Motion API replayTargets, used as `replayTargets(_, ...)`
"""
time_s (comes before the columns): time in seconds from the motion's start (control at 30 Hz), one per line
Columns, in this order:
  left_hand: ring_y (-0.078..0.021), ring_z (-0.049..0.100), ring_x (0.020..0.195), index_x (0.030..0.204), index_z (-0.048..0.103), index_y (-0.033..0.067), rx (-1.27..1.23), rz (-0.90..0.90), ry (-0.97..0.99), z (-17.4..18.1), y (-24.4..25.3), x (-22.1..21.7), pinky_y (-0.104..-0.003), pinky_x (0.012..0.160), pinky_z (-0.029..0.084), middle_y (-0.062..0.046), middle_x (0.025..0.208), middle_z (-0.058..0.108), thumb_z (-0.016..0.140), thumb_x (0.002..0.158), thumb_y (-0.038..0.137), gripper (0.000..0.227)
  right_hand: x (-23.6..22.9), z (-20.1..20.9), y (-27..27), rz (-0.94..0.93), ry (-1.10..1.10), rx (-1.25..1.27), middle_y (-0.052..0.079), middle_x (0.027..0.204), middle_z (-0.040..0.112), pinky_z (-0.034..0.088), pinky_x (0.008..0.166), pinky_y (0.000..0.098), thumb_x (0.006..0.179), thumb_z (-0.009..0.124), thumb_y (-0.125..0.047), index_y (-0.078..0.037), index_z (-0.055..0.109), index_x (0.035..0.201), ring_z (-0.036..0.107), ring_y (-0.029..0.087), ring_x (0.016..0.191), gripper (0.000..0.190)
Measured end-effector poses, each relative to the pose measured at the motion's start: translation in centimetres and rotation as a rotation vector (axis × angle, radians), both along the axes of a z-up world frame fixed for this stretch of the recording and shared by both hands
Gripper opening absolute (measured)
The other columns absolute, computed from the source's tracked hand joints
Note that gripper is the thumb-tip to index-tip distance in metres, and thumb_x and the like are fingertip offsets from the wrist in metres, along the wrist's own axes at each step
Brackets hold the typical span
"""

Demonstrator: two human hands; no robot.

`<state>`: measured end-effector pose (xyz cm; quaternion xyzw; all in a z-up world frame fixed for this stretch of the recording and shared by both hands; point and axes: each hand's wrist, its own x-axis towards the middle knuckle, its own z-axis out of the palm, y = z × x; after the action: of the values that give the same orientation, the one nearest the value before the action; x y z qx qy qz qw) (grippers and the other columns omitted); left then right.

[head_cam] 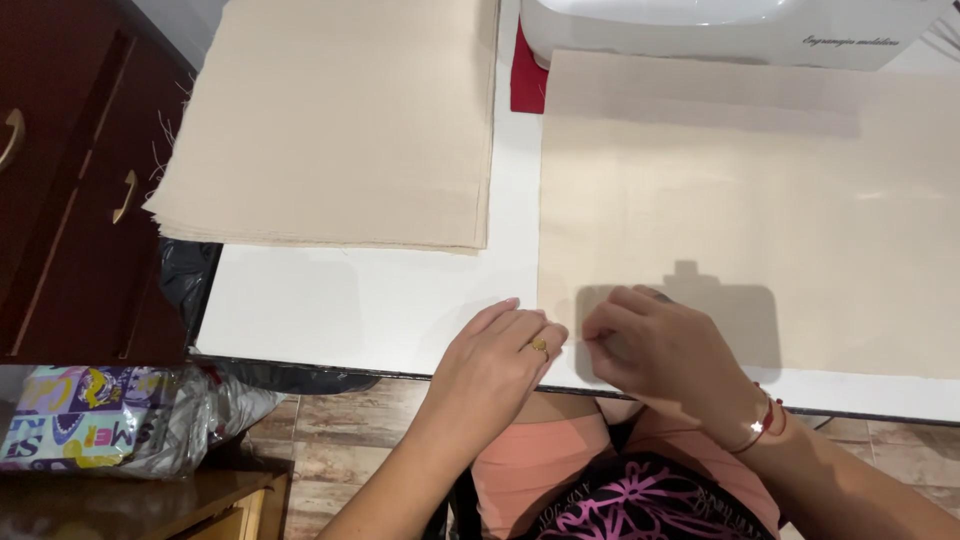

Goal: Folding the edges of fabric pieces and securing them with pins to prepare for sewing.

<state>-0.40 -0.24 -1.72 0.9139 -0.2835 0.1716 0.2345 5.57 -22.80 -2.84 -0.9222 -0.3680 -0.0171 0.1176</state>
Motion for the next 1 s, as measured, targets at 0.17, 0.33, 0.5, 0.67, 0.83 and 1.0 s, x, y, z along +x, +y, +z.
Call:
replayTargets(0.17, -0.0181, 0.052, 0.073, 0.091, 0.057, 0.0078, -0.105, 0.014, -0.021, -0.1, -0.1, 0.4, -0.039, 0.107, 0.049, -0.002, 0.083, 0.050, 0.059, 0.103, 0.000, 0.014, -0.2, 1.3, 0.0, -0.015, 0.149, 0.098, -0.009, 0.096, 0.066, 0.055, 0.055, 0.0364, 0.079, 0.074, -0.025, -0.026, 0.063, 0.095, 0.065, 0.017, 0.092, 0.019)
replayTargets(0.33, -0.0246, 0.073, 0.099, 0.084, 0.072, 0.0062, -0.095, 0.094, 0.043, -1.9, -0.5, 0.6, -0.041, 0.108, 0.050, -0.007, 0.089, 0.070, 0.069, 0.098, 0.019, 0.018, -0.5, 0.6, 0.1, -0.042, 0.234, 0.190, -0.006, 0.087, 0.058, 0.055, 0.080, 0.0363, 0.086, 0.073, -0.037, -0.029, 0.063, 0.098, 0.068, 0.023, 0.090, 0.017)
replayTargets(0.5, -0.0252, 0.068, 0.092, 0.087, 0.072, 0.0081, -0.136, 0.125, 0.111, -1.2, -0.7, 0.5, -0.045, 0.108, 0.048, -0.005, 0.086, 0.063, 0.069, 0.095, 0.017, 0.013, -0.1, 0.0, 0.0, -0.071, 0.271, 0.227, -0.005, 0.088, 0.061, 0.052, 0.085, 0.0353, 0.091, 0.071, -0.033, -0.027, 0.066, 0.095, 0.069, 0.023, 0.093, 0.008)
replayTargets(0.67, -0.0253, 0.063, 0.092, 0.078, 0.069, 0.0098, -0.152, 0.197, 0.142, -0.4, -0.7, 0.6, -0.049, 0.110, 0.042, -0.003, 0.086, 0.059, 0.073, 0.092, 0.019, 0.017, -0.4, -0.2, 0.3, -0.135, 0.302, 0.215, -0.005, 0.087, 0.062, 0.051, 0.087, 0.0344, 0.091, 0.071, -0.036, -0.027, 0.067, 0.093, 0.068, 0.020, 0.092, 0.010)
replayTargets(0.83, -0.0306, 0.061, 0.096, 0.073, 0.065, 0.0077, -0.204, 0.277, 0.181, -0.5, -1.0, 0.6, -0.056, 0.111, 0.036, -0.009, 0.089, 0.059, 0.075, 0.086, 0.014, 0.018, -0.3, -0.2, 0.9, -0.212, 0.273, 0.189, -0.006, 0.080, 0.058, 0.050, 0.086, 0.0321, 0.090, 0.070, -0.036, -0.027, 0.066, 0.087, 0.067, 0.017, 0.088, 0.010)
replayTargets(1.0, -0.0337, 0.059, 0.098, 0.076, 0.066, 0.0063, -0.215, 0.270, 0.210, -0.7, -1.1, 0.6, -0.060, 0.112, 0.032, -0.011, 0.092, 0.059, 0.075, 0.086, 0.013, 0.015, -0.3, -0.1, 1.2, -0.231, 0.269, 0.177, -0.007, 0.078, 0.058, 0.050, 0.085, 0.0317, 0.088, 0.071, -0.037, -0.027, 0.066, 0.085, 0.067, 0.016, 0.087, 0.011)
